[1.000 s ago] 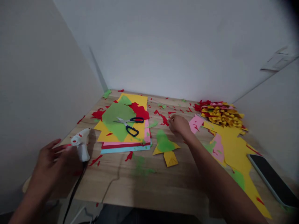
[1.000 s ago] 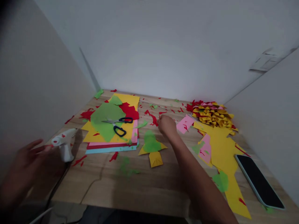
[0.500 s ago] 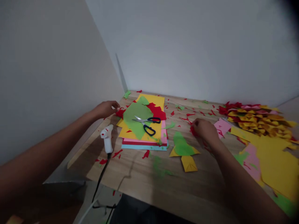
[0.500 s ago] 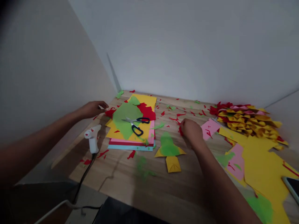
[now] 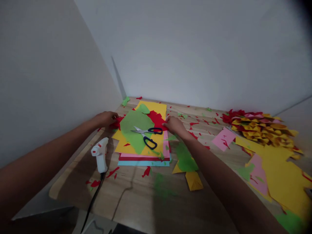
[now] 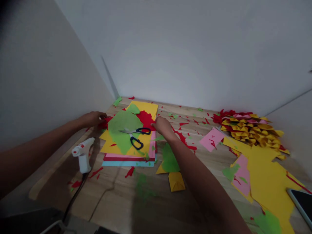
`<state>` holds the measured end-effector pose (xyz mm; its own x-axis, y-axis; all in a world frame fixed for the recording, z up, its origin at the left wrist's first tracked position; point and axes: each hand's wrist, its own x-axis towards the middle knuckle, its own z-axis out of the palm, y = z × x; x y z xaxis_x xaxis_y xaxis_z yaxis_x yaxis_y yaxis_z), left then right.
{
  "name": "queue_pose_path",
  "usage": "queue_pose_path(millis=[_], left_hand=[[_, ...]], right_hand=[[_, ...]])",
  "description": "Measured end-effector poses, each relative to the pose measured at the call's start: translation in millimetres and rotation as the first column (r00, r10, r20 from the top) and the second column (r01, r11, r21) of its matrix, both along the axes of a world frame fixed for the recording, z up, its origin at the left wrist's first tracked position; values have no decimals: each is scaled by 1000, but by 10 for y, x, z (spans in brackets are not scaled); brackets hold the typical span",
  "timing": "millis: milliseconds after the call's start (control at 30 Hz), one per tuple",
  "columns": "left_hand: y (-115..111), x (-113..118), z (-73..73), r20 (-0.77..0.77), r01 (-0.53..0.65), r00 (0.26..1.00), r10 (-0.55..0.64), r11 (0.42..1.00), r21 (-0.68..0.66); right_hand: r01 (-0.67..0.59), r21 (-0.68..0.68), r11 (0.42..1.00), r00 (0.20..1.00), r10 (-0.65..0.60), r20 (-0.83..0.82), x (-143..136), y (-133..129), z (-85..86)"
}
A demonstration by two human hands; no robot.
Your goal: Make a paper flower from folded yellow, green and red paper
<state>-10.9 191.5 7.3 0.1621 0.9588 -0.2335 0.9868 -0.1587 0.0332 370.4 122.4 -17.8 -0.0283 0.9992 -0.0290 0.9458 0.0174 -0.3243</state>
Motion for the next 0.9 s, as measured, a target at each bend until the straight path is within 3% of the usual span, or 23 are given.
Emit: queue_pose_path(millis=[133, 267, 400, 567, 733, 900], left_hand=[[-37, 38, 22, 32, -5, 999, 5, 1000, 14], [-54, 121, 103, 113, 9, 993, -13, 999, 33], [-24, 188, 200, 232, -22, 972, 22, 1000, 0], [-33, 232, 188, 377, -78, 919, 116, 990, -116], [-53, 225, 126, 392, -83, 913, 116, 992, -100], [32, 215, 159, 361, -101, 928, 92, 995, 6]], right_hand=[[28, -11, 1000, 1000, -28, -7, -2, 51, -61], [43, 30, 999, 999, -44, 25, -7, 95, 3], [-26, 83, 996, 999, 23, 30, -219, 348, 68], [-68, -35, 997, 998, 68, 4, -457, 691, 4], [-40, -122, 992, 998, 33, -59, -387, 812, -71], [15, -46, 999, 990, -21, -136, -274, 822, -58]])
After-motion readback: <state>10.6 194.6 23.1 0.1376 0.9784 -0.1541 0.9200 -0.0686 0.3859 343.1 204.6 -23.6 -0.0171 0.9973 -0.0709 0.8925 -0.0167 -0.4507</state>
